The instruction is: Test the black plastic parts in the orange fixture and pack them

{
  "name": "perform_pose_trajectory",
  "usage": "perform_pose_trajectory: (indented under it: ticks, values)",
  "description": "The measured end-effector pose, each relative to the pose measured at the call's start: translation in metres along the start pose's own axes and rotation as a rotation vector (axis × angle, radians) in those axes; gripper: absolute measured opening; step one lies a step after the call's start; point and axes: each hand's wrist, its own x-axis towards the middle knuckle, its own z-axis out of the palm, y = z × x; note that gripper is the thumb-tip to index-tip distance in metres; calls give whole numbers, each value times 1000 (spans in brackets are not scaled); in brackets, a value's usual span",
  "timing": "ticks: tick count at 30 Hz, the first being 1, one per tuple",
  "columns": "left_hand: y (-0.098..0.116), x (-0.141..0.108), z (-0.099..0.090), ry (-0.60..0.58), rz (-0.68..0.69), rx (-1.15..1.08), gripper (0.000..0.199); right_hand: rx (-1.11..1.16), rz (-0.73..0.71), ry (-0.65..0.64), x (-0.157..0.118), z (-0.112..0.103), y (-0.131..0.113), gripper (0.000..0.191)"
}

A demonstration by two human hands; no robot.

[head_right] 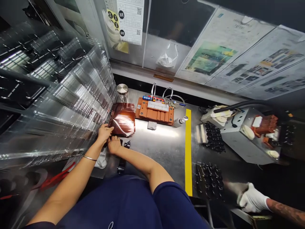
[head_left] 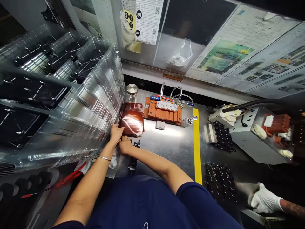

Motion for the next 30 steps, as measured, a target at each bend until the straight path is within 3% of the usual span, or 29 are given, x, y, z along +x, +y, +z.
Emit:
perform_pose_trajectory:
  ticks: [3, 6, 7, 12, 14, 16, 19, 22, 25, 30]
  values:
    - [8, -10, 2, -88, -45, -236, 39, 5, -95, 50, -33, -17, 12, 31]
    - [8, -28, 9, -191, -107, -419, 38, -29, -70, 413, -59, -41, 45, 41]
    - [7, -34, 13, -219, -130, -465, 40, -47, -53, 476, -63, -49, 57, 45]
    - [-6, -51, 31, -245, -242, -584, 64, -114, 70, 539, -67, -64, 95, 40]
    - [-11, -50, 34, -258, -295, -592, 68, -140, 30, 560, -66, -62, 99, 32]
    - [-13, -45, 33, -294, -347, -594, 60, -133, -61, 540, -66, -59, 101, 22]
    - [-12, -33, 27, -368, -383, -598, 31, -68, -173, 511, -69, -54, 99, 20]
    - [-8, -22, 20, -384, -345, -592, 18, 19, -294, 446, -75, -53, 94, 19]
    - [-5, -20, 17, -389, -218, -587, 29, 207, -342, 388, -75, -61, 88, 16]
    - [0, -33, 19, -487, 60, -458, 54, 387, -43, 639, -59, -81, 80, 27]
